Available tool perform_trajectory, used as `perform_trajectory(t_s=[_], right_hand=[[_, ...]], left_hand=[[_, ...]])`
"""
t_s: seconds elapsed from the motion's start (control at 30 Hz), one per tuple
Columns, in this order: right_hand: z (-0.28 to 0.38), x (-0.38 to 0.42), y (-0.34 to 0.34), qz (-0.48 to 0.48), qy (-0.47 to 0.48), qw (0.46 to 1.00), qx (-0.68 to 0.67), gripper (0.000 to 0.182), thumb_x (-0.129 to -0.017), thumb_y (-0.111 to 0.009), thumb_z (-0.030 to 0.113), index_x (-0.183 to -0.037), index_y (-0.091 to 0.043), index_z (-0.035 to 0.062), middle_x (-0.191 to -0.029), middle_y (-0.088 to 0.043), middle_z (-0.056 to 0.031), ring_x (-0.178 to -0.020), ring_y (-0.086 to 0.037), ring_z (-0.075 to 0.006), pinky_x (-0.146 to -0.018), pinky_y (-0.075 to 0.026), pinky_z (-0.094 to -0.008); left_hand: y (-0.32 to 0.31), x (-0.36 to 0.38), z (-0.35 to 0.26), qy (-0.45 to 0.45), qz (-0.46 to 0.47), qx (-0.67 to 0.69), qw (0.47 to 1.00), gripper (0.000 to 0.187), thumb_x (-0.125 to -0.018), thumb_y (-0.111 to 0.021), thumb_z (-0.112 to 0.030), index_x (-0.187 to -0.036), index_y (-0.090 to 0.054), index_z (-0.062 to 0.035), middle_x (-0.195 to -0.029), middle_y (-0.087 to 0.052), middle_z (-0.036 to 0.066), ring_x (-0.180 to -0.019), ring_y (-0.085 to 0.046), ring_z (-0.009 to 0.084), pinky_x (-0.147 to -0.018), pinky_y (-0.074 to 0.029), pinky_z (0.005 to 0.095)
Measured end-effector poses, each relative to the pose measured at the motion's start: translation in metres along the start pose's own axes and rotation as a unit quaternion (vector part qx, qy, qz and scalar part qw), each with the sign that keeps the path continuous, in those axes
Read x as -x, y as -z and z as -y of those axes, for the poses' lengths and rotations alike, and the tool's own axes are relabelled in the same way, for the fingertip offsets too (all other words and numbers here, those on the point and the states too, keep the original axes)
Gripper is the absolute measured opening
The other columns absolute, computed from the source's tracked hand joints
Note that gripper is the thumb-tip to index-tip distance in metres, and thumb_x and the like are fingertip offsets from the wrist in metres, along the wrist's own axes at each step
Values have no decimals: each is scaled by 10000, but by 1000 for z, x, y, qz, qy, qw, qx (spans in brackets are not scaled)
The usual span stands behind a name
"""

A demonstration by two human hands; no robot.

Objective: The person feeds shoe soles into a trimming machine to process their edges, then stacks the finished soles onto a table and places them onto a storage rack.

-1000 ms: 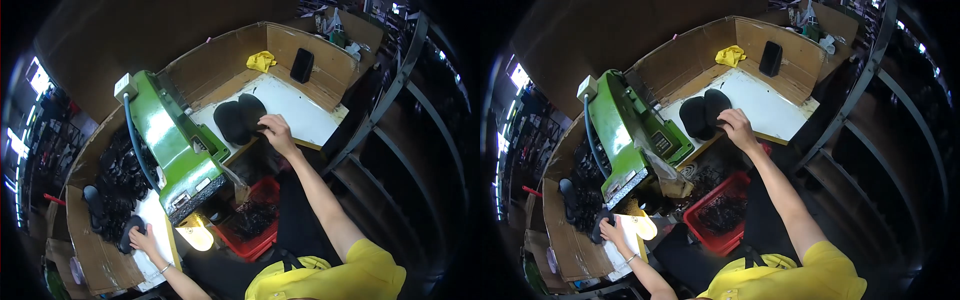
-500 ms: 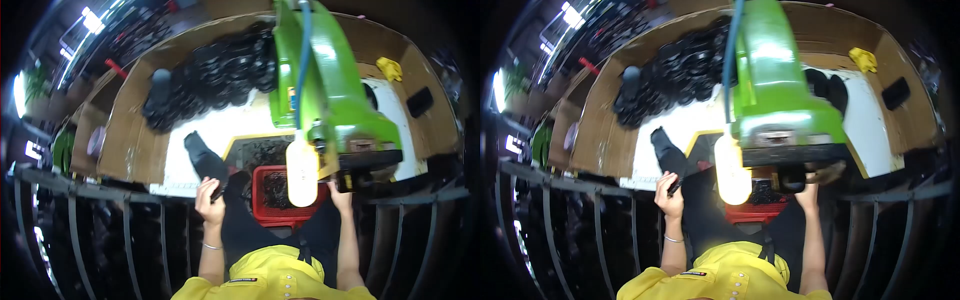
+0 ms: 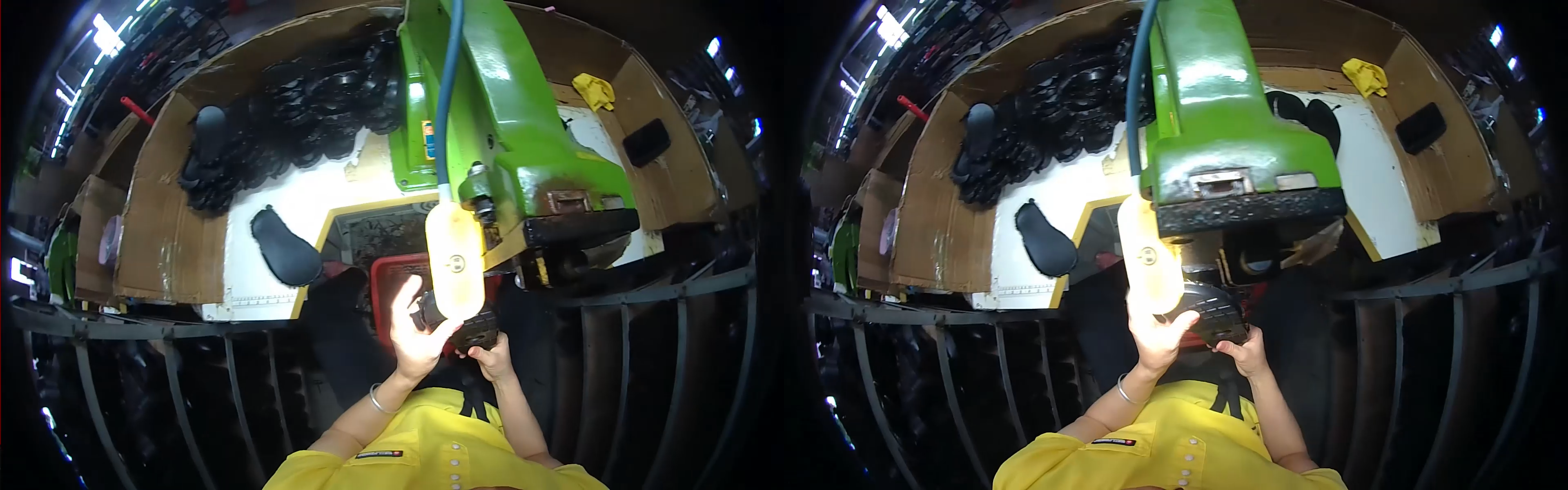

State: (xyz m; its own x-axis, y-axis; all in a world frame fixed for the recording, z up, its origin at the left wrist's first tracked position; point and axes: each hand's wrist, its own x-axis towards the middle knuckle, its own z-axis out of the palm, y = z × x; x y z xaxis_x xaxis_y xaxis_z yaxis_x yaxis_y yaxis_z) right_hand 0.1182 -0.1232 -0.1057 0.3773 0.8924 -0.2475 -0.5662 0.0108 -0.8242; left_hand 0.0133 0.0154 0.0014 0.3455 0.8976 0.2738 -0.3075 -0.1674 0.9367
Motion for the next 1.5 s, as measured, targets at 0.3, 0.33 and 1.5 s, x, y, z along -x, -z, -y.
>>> perform_trajectory(t_s=[0.3, 0.33, 1.5], right_hand=[[-2, 3, -17, -2, 32, 984, -175, 456, -768, -767, 161, -1131, -545, -2, -962, -634, -121, -816, -632, -238, -668, -525, -350], [-3, 2, -18, -2, 32, 983, -180, 482, -764, -769, 165, -1148, -530, -2, -964, -631, -120, -805, -630, -242, -650, -524, -356], [121, -32, -18, 9, 185, 937, 296, 330, -669, -817, 22, -902, -583, 15, -842, -599, -19, -772, -562, -75, -668, -465, -229]], left_hand=[[-34, -14, 17, 108, 99, -142, 979, 210, -751, -765, -42, -889, -618, 18, -725, -634, 35, -585, -565, 67, -489, -447, 198], [-34, -14, 24, 98, 100, -157, 978, 198, -761, -757, -42, -896, -625, 18, -737, -637, 32, -605, -565, 65, -512, -450, 205], [8, -30, -11, 140, 359, -160, 909, 336, -744, -770, -133, -1017, -625, -3, -809, -665, 60, -750, -612, 111, -688, -485, 262]])
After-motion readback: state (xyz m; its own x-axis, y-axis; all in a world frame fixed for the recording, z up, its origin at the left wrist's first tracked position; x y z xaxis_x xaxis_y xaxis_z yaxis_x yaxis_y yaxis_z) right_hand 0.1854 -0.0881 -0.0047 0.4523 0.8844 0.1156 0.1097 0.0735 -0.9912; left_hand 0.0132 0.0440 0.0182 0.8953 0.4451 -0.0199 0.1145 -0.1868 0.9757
